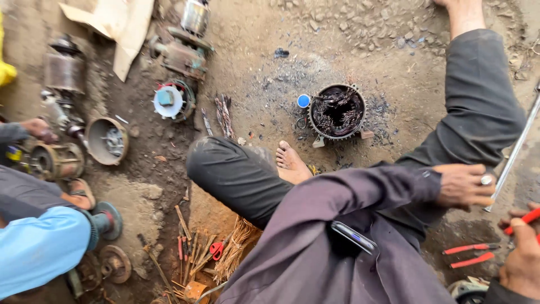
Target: The person sits on the ground and uses pliers to pull and separate copper windings from a motor stator. They repeatedly reach into the stator, grip the wires, and pull them out, occasionally using their hand to adjust the bundle.
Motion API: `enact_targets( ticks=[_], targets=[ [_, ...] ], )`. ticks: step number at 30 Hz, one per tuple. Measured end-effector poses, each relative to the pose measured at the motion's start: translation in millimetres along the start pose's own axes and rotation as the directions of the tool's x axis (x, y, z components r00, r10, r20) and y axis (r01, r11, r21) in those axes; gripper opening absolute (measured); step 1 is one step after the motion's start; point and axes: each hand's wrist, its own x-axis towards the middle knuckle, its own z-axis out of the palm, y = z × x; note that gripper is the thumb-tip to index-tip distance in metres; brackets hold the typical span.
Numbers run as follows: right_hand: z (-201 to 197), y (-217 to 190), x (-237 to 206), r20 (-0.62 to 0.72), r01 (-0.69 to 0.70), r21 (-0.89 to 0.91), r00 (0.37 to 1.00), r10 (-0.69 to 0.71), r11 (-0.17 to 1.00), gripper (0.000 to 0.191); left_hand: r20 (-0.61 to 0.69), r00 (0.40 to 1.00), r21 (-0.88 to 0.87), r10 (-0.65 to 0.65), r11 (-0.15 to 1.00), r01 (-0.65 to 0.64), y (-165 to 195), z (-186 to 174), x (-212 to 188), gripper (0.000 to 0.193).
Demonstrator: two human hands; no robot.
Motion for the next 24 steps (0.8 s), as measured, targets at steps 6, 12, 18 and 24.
enact_targets(
  ticks=[6,12,18,24],
  targets=[
    [-28.1,63.4,-5.6,-0.008,-0.021,-0.028,1.0,0.021,0.999,0.038,-0.026,0.998,0.117,-0.061,0.991,0.064,-29.0,-1.2,32.4,0.061],
    [-58.4,98.9,10.0,0.032,-0.025,-0.003,0.999,0.025,1.0,0.041,0.079,0.995,0.035,-0.066,0.997,0.063,-17.6,11.2,39.8,0.052],
    [-31.2,60.5,23.6,0.111,0.099,-0.139,0.99,-0.084,0.985,0.029,0.324,0.892,-0.181,-0.314,0.905,0.384,47.3,-5.1,-0.7,0.042],
    [36.1,-43.7,-6.5,0.173,0.084,0.012,0.981,-0.085,0.996,0.029,0.19,0.475,-0.372,-0.859,0.385,0.845,67.4,-77.5,-133.5,0.043]
  ],
)
